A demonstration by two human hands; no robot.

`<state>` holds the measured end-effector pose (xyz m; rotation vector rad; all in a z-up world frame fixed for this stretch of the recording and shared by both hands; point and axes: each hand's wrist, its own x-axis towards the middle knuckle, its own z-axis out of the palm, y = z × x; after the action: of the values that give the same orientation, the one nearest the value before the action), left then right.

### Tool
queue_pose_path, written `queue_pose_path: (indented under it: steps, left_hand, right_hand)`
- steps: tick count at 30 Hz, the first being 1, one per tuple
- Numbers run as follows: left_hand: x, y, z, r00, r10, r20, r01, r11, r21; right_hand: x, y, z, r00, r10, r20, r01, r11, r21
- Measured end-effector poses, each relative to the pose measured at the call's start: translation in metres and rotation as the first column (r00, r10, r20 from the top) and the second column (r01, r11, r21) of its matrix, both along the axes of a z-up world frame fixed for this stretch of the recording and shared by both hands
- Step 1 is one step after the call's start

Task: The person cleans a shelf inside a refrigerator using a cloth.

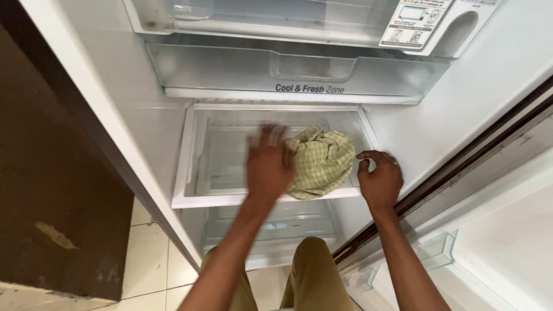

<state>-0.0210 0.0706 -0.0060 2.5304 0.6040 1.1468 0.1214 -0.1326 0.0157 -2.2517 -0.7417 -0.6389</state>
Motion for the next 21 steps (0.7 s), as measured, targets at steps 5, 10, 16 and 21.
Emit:
queue_pose_path:
  steps: [5,10,16,21]
  left_hand:
    - [0.052,-0.069,0.003,0.932,-0.347,-0.101,0.351,0.936,0.026]
    - [0.078,-0.061,0.001,0.887,-0.302,-0.35,0.306,0.951,-0.044]
    - [0.044,0.006,-0.008,0.884,-0.174,-0.433,0.193,0.981,0.0]
    - [-0.013,0.052,0.006,0.918,-0.001,-0.397,0.011,1.0,0.021]
  right_hand:
    - [0.002,-0.002,0.0,1.0,0.019,0.006,-0.019,1.0,0.023]
    - [0.012,-0.004,-0.005,1.0,0.016,0.012,-0.016,1.0,-0.008]
    - [0.007,-0.004,-0.002,0.998,0.045,-0.038,-0.044,0.999,0.028]
    - [0.001,-0.004,0.003,0.999,0.04,-0.035,-0.039,0.999,0.027]
